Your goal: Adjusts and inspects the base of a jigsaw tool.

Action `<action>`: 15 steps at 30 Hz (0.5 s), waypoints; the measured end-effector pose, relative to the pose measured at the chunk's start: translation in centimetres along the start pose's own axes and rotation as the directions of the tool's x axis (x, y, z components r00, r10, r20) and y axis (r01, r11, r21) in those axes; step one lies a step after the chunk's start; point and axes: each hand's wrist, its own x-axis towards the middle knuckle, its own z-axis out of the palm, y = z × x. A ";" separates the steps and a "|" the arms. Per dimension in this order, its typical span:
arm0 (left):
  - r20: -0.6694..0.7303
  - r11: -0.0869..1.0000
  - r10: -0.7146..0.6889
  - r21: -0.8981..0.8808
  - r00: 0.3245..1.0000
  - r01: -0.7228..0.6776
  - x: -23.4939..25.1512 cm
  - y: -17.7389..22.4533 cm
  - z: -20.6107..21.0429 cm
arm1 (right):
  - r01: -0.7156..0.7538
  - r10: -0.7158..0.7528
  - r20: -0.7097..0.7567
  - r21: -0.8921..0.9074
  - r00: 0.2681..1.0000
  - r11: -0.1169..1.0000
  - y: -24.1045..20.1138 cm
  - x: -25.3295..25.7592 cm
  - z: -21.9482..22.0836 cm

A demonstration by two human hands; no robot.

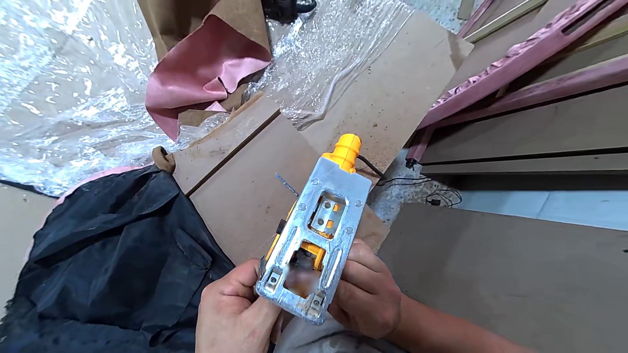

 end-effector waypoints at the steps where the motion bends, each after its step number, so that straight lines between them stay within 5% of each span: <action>1: -0.005 1.000 0.003 0.013 1.000 -0.003 0.0 0.1 0.1 | 0.000 0.000 0.004 0.003 1.000 1.000 0.0 0.0 0.0; 8: -0.083 0.996 0.075 0.046 0.994 -0.071 0.0 -0.2 0.2 | 0.007 -0.007 -0.003 0.022 1.000 1.000 0.0 0.6 0.6; 15: -0.016 0.991 0.129 0.018 0.992 -0.129 0.2 -0.6 -0.5 | 0.009 -0.010 0.010 0.008 1.000 1.000 0.0 0.8 0.7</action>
